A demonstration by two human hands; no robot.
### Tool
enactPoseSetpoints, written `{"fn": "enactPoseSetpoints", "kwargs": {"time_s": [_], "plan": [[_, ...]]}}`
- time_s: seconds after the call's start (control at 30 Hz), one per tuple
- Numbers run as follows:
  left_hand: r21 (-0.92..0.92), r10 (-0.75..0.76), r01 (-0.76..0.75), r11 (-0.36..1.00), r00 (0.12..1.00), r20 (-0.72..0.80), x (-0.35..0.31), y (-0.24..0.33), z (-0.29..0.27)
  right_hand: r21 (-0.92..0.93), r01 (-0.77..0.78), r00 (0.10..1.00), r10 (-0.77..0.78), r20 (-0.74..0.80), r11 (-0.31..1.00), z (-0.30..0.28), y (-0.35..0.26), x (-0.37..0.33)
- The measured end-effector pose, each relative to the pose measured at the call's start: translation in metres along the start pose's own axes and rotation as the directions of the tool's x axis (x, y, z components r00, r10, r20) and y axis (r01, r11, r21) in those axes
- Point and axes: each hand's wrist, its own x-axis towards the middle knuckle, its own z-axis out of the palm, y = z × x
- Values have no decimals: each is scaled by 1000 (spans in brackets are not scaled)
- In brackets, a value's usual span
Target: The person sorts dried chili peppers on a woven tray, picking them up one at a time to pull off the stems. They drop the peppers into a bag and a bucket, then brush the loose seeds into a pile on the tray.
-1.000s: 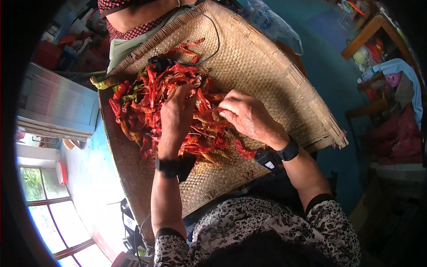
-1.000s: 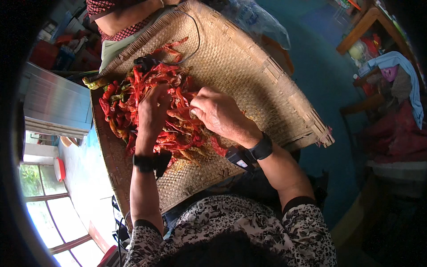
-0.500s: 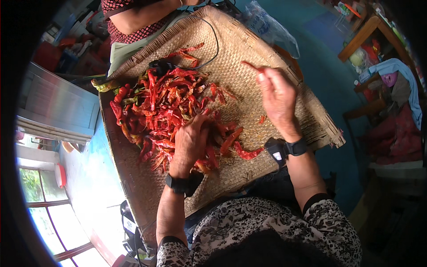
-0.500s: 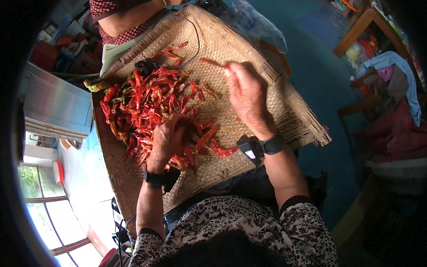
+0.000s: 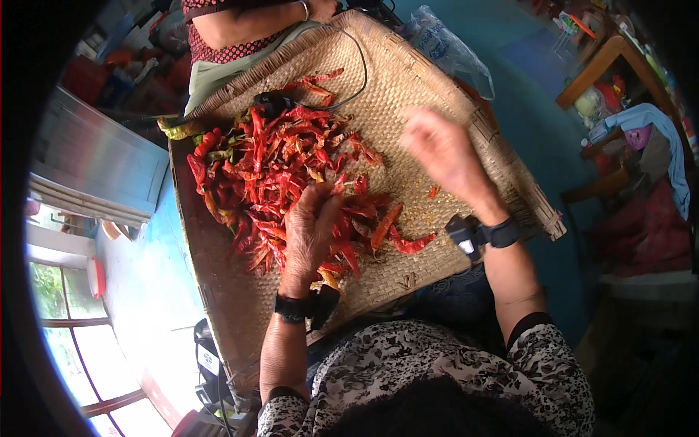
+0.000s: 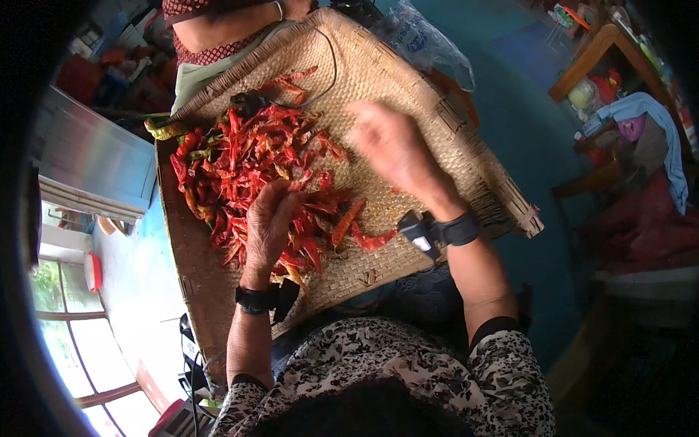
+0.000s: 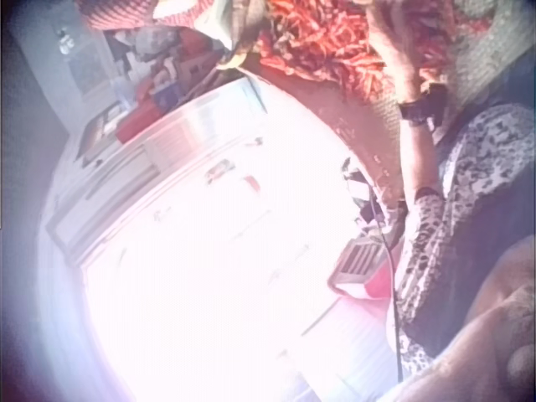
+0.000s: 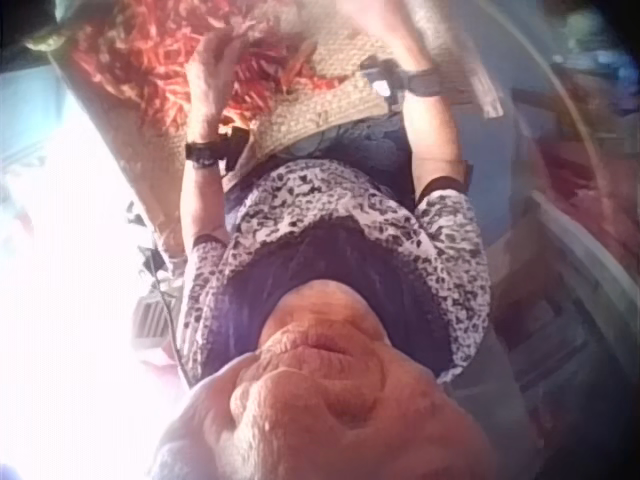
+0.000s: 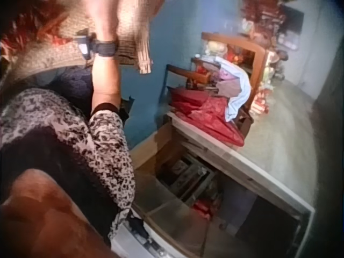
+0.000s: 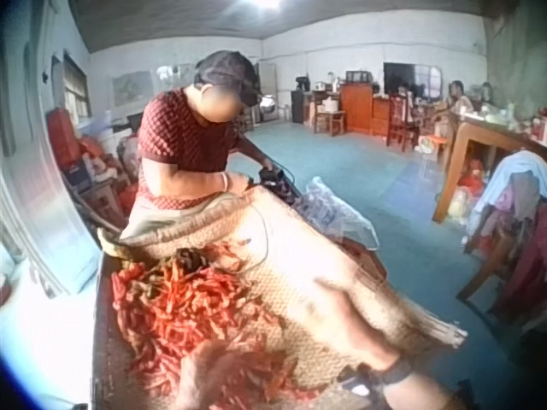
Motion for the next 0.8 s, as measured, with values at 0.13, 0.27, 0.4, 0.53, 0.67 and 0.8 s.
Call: {"fn": "enactPoseSetpoints", "kwargs": {"time_s": [0.13, 0.27, 0.4, 0.53, 0.67, 0.8], "plan": [[-323, -75, 100, 941, 993, 88, 7, 5, 17, 165, 31, 952, -79, 294, 986, 44, -10, -16], [-167, -84, 104, 980, 989, 122, 3, 4, 22, 207, 48, 962, -101, 253, 977, 42, -10, -21], [18, -9, 7, 1000, 992, 129, -2, 11, 21, 180, 154, 982, -129, -139, 972, 31, -9, -11], [383, 303, -411, 827, 900, 314, -4, -3, 12, -361, 194, 702, -386, -598, 912, -35, -17, 2], [417, 242, -347, 840, 927, 285, 0, -2, 20, -806, -89, 804, -436, -405, 585, -76, 21, 16], [400, 262, -332, 854, 940, 220, 2, -2, 22, -461, -3, 879, -218, -425, 888, -52, 7, -1]]}}
